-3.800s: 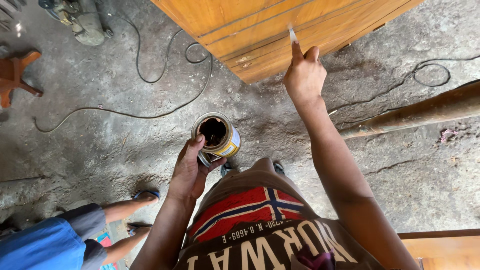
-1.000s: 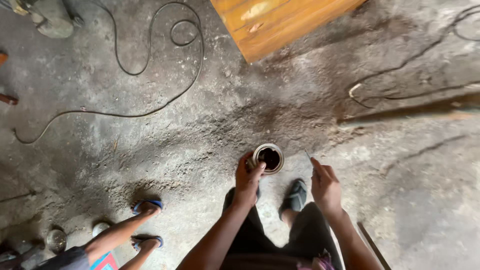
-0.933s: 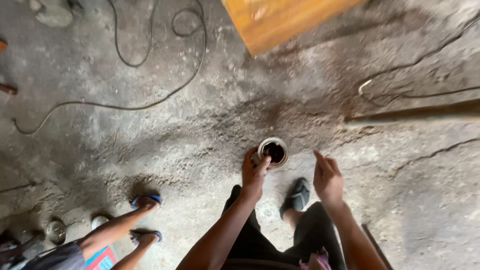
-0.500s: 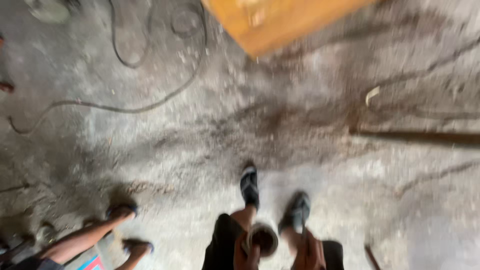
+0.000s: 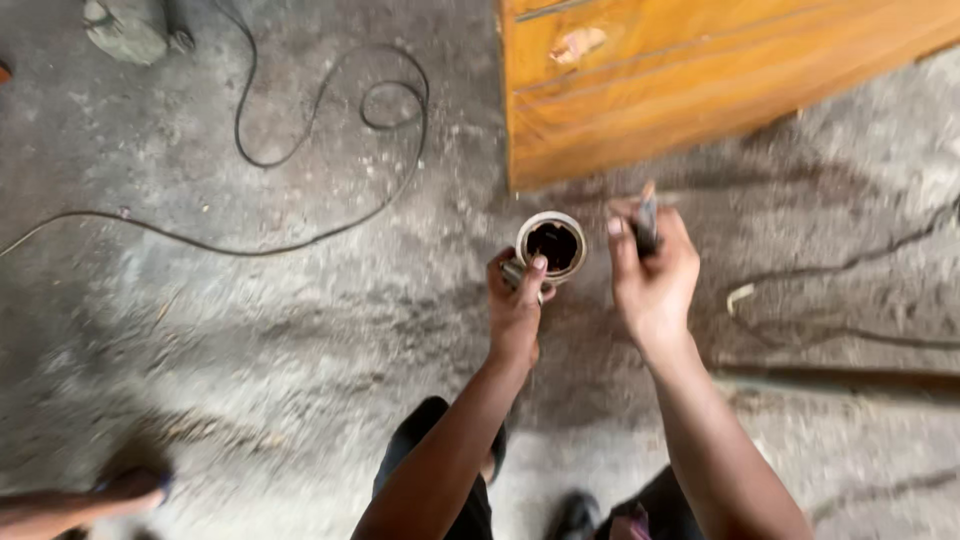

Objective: The person retrieves a can of wood filler and a putty knife, then applies the filler into cracks and holes on a wooden cabinet door. The person repeatedly dips the putty knife into the can and spreads filler along the surface, working on multiple areas of the door.

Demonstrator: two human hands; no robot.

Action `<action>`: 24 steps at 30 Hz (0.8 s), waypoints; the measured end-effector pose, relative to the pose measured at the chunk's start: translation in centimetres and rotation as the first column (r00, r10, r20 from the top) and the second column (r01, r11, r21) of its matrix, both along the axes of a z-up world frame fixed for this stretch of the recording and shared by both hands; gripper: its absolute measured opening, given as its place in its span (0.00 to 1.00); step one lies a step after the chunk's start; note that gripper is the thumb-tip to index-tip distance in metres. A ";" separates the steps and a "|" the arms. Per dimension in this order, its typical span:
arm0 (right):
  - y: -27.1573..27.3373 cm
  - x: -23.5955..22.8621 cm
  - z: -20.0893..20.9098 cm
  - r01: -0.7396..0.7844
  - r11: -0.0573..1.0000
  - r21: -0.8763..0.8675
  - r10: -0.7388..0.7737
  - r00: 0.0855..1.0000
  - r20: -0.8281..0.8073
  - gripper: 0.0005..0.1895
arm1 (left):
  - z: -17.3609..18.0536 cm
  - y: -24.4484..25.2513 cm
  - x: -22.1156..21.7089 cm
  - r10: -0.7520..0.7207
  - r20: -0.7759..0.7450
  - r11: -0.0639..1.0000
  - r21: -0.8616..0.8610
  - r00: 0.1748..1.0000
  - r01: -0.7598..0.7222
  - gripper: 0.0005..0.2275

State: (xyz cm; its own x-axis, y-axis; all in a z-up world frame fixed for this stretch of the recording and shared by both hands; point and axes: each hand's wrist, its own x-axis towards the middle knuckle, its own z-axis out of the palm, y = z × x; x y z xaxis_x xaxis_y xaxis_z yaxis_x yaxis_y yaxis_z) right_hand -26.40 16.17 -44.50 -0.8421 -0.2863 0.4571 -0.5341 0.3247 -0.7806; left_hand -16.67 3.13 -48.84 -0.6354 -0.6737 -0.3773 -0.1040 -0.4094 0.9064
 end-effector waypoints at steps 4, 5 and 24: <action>-8.5 -3.5 4.4 -0.068 0.908 -0.413 0.060 0.998 -0.034 0.11 | -2.6 -2.0 -2.2 0.010 0.008 0.988 0.153 1.000 -0.011 0.29; -10.1 -4.3 4.9 -0.106 0.850 -0.516 0.101 0.994 -0.038 0.11 | -3.0 -2.7 -2.7 0.028 -0.008 0.980 0.197 1.000 -0.026 0.30; -16.0 -8.5 8.2 -0.129 0.478 -0.869 0.113 0.990 -0.085 0.05 | -2.4 -5.4 -2.3 0.046 -0.257 0.987 0.158 0.965 -0.005 0.28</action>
State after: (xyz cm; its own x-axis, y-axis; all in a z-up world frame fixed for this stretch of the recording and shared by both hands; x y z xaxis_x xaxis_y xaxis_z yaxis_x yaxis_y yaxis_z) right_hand -34.85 0.17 -36.32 -0.8231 0.1665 0.5430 -0.5258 -0.5848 -0.6177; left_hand -18.94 -2.27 -51.21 -0.7086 -0.6371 -0.3033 0.1376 -0.5463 0.8262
